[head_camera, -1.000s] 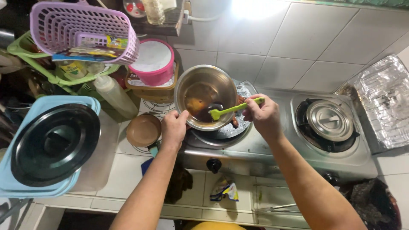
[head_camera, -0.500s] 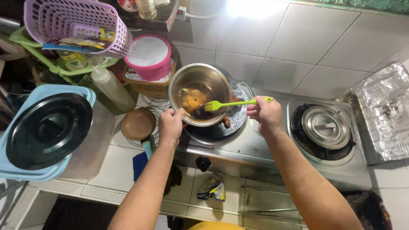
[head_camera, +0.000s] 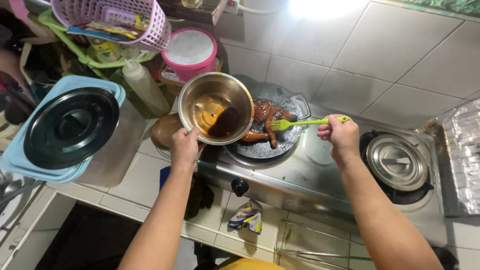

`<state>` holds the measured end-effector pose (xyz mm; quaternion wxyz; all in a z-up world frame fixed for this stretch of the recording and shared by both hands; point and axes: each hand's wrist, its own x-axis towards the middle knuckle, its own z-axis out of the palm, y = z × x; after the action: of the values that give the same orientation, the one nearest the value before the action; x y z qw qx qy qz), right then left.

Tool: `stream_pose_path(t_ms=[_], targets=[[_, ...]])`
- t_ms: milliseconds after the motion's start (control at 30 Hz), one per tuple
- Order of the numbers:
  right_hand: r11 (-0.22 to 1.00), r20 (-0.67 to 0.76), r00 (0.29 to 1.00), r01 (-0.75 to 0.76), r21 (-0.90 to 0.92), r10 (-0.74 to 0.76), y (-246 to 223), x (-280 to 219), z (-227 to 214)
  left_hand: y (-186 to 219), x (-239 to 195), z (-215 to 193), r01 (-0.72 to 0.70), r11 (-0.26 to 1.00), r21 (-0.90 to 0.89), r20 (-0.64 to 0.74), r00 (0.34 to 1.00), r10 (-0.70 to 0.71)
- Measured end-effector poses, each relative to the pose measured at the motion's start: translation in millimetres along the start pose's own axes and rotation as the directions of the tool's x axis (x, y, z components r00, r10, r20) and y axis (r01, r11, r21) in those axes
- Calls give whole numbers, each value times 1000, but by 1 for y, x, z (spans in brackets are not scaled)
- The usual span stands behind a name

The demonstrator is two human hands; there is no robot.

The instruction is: Grilling chicken on a stovetop griddle and applying sauce with a brush.

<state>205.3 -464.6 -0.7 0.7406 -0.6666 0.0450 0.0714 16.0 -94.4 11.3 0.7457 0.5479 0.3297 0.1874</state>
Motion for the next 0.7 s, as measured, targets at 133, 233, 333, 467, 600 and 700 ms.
stream_pose_path(t_ms=[133,233,333,467,600,700], targets=[[983,28,986,168,-72,-166,-7,0,12,19,-23,-2,35,998,53,-78,996,-31],[935,62,944,328,-132,-323,-20,-13,19,16,-27,-8,20,994,104,-82,997,-12],[780,215,833,553,-291,-510,-22,-29,25,11,-29,-15,-27,999,47,-69,997,30],[591,467,692,718,-368,-550,-30,-66,33,17,-37,-16,-31,998,56,-90,995,36],[575,507,661,743,-342,-553,-16,-57,26,18,-43,-20,-24,999,37,-99,995,27],[641,424,725,683,-349,-542,-19,-35,23,12,-44,-22,-23,999,39,-106,994,27]])
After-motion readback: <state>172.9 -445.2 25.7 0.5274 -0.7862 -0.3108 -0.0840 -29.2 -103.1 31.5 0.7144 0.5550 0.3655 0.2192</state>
